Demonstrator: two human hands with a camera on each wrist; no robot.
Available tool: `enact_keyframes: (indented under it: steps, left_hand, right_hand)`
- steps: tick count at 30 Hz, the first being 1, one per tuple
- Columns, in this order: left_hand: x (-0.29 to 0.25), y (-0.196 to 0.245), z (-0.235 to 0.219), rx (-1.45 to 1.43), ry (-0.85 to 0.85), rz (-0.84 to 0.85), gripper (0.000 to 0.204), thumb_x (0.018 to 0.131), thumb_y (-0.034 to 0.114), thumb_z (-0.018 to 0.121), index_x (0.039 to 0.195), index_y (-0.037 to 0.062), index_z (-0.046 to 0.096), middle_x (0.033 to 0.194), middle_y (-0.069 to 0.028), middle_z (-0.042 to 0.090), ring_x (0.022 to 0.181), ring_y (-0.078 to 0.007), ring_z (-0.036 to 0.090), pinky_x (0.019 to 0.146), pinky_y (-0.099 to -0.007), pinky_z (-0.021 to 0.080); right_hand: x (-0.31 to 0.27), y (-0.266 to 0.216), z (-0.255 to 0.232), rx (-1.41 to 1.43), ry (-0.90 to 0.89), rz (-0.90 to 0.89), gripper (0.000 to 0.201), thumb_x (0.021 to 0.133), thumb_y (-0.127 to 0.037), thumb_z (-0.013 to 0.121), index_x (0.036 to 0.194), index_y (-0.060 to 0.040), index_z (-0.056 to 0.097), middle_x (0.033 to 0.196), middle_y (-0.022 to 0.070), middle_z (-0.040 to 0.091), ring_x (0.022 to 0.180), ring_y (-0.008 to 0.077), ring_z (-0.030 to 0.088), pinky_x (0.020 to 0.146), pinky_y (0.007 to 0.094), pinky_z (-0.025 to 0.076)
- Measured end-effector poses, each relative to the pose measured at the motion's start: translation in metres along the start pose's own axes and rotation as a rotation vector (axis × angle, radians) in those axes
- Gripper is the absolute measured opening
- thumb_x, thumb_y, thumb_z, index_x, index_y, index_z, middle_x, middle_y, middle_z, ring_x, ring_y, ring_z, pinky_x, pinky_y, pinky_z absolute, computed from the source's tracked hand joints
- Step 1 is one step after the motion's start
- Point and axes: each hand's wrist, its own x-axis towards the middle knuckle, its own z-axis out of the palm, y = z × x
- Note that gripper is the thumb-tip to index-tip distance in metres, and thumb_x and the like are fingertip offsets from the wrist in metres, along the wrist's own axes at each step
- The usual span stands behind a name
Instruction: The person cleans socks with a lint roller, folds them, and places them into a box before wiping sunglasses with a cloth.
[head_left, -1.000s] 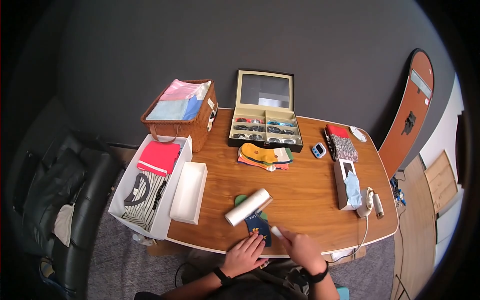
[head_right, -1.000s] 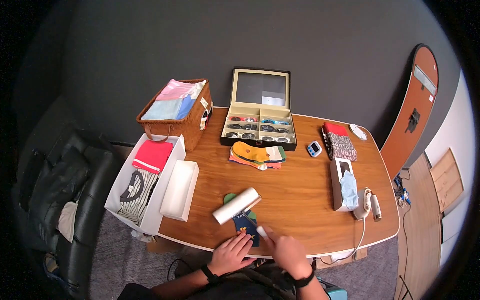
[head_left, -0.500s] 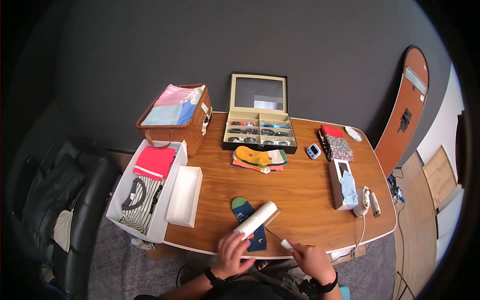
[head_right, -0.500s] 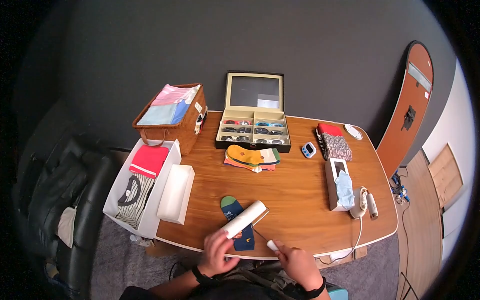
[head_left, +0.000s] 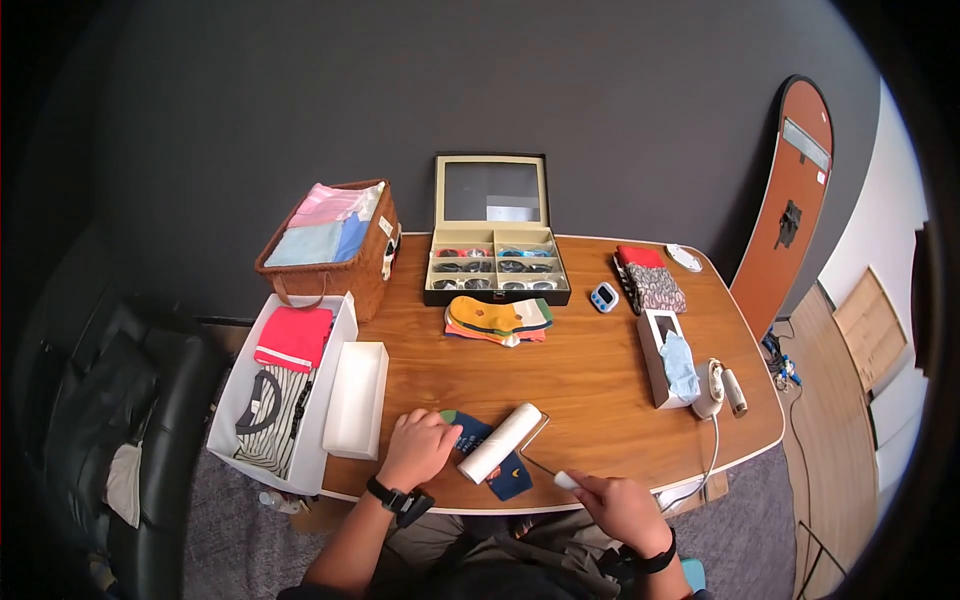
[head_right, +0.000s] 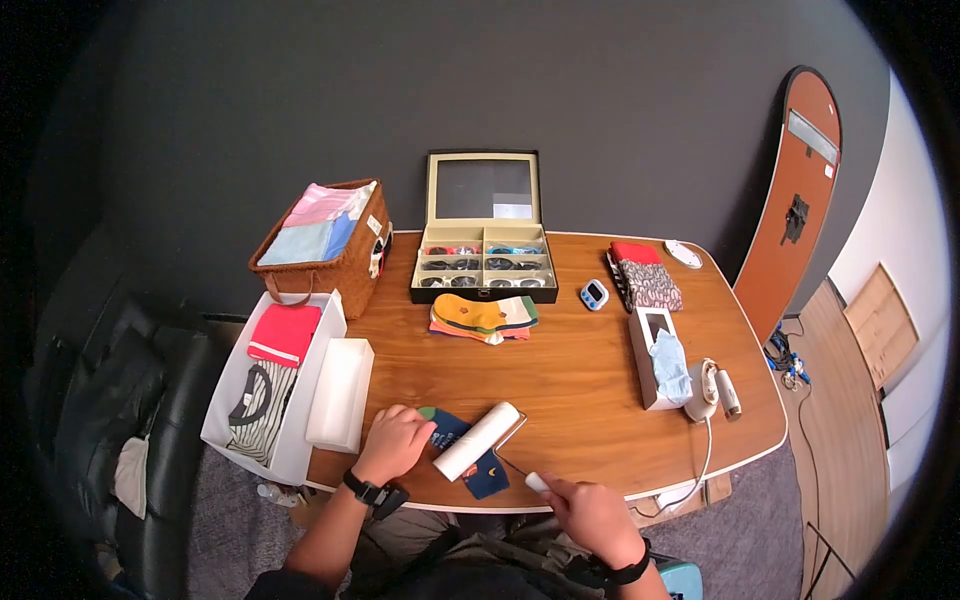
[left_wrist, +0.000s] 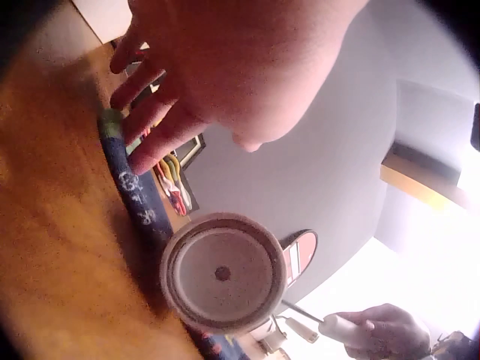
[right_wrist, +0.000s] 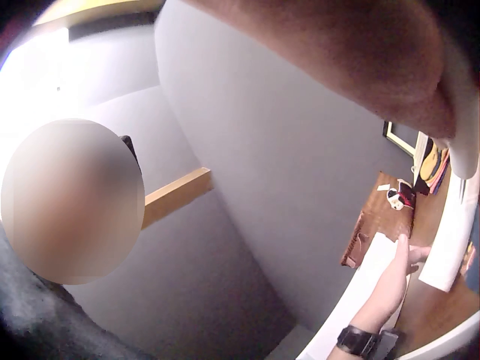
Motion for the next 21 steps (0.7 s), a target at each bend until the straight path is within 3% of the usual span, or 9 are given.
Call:
enact_keyframes:
  steps: [3, 10, 15, 18, 21]
  left_hand:
    - [-0.018, 0.010, -0.012, 0.161, -0.005, -0.042, 0.039, 0.100, 0.033, 0.055, 0.079, 0.0072, 0.075, 0.084, -0.0089, 0.065, 0.091, -0.0313, 0.059, 0.083, -0.0470, 0.043]
    - [-0.031, 0.008, -0.017, 0.153, -0.030, -0.123, 0.034, 0.101, 0.027, 0.054, 0.084, 0.0058, 0.076, 0.087, -0.0099, 0.064, 0.094, -0.0323, 0.058, 0.085, -0.0456, 0.044]
    - [-0.032, 0.003, -0.009, 0.096, 0.022, -0.129, 0.035, 0.103, 0.026, 0.051, 0.089, 0.0079, 0.078, 0.084, -0.0101, 0.063, 0.090, -0.0325, 0.058, 0.083, -0.0464, 0.044]
    - [-0.031, 0.000, -0.005, 0.064, 0.035, -0.157, 0.036, 0.103, 0.027, 0.051, 0.089, 0.0073, 0.078, 0.082, -0.0105, 0.062, 0.088, -0.0334, 0.057, 0.081, -0.0464, 0.045]
    - [-0.029, 0.000, -0.008, 0.098, 0.008, -0.185, 0.037, 0.103, 0.027, 0.051, 0.088, 0.0074, 0.079, 0.080, -0.0108, 0.061, 0.087, -0.0337, 0.057, 0.081, -0.0460, 0.045]
  right_hand:
    - [0.006, -0.005, -0.006, -0.014, -0.011, -0.006, 0.028, 0.097, -0.031, 0.065, 0.121, -0.0193, 0.073, 0.077, 0.0200, 0.068, 0.072, 0.0406, 0.067, 0.063, 0.0459, 0.053]
    - [0.020, 0.022, 0.017, 0.115, 0.013, -0.114, 0.030, 0.096, -0.035, 0.065, 0.122, -0.0209, 0.073, 0.081, 0.0197, 0.069, 0.074, 0.0388, 0.068, 0.064, 0.0444, 0.054]
    - [-0.003, 0.031, -0.025, 0.066, -0.133, 0.025, 0.032, 0.096, -0.034, 0.067, 0.125, -0.0217, 0.072, 0.084, 0.0207, 0.070, 0.076, 0.0389, 0.068, 0.066, 0.0420, 0.054]
    - [0.013, 0.017, 0.000, -0.079, -0.081, -0.001, 0.031, 0.096, -0.035, 0.065, 0.123, -0.0205, 0.072, 0.082, 0.0212, 0.069, 0.075, 0.0398, 0.067, 0.066, 0.0442, 0.054]
    - [0.025, 0.011, 0.037, 0.008, -0.020, -0.014, 0.031, 0.097, -0.035, 0.064, 0.124, -0.0224, 0.071, 0.079, 0.0221, 0.067, 0.074, 0.0412, 0.066, 0.066, 0.0468, 0.053]
